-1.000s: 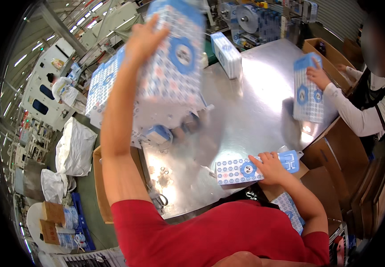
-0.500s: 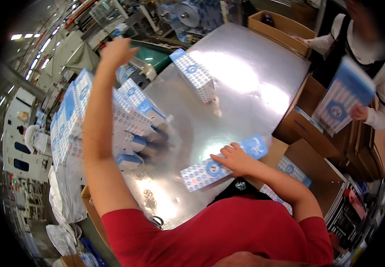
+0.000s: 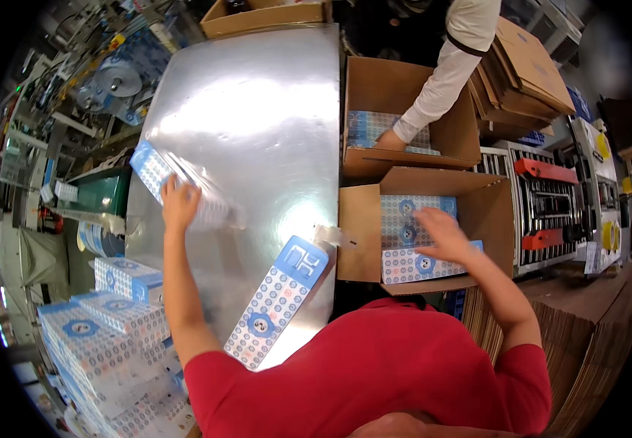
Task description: The person packs product boxes into larger cardboard cartons, using shears to cut plastic film and placing the filled cartons onto a conveyor belt.
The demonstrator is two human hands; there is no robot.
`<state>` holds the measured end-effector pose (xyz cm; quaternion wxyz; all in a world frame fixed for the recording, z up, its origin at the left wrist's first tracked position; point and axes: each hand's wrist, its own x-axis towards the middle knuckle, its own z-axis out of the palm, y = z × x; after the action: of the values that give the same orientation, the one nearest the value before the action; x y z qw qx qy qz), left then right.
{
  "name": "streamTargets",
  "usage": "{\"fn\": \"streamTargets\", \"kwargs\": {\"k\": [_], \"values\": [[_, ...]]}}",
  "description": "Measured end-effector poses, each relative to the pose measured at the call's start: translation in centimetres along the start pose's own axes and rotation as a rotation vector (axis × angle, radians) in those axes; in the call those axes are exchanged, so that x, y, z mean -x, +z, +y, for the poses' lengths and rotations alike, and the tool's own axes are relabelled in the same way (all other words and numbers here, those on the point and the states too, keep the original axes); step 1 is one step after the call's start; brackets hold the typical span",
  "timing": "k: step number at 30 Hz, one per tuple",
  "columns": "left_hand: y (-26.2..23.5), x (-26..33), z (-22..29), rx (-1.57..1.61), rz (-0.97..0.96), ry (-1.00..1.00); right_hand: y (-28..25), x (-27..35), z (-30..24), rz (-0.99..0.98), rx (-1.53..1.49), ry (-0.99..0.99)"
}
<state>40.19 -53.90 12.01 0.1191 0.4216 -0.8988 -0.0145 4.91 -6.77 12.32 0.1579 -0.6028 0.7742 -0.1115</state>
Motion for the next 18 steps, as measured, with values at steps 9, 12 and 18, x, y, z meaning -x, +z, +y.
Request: {"fn": "streamTargets", "kwargs": {"k": [9,12,18], "values": [[-1.6,1.2,5.3,-0.076,-0.136,0.182,2.8,2.0,5.3,-0.845,0.093,0.265],[-2.8,0.0,8.4,-0.040,-0.183,0.299,4.3,2.1,4.6,-0.812,0.227,0.173],[-6.6,2.4,15.4,0.379,0.430,0.713,7.5,5.3,9.9,-0.740,0.063,0.357]]}}
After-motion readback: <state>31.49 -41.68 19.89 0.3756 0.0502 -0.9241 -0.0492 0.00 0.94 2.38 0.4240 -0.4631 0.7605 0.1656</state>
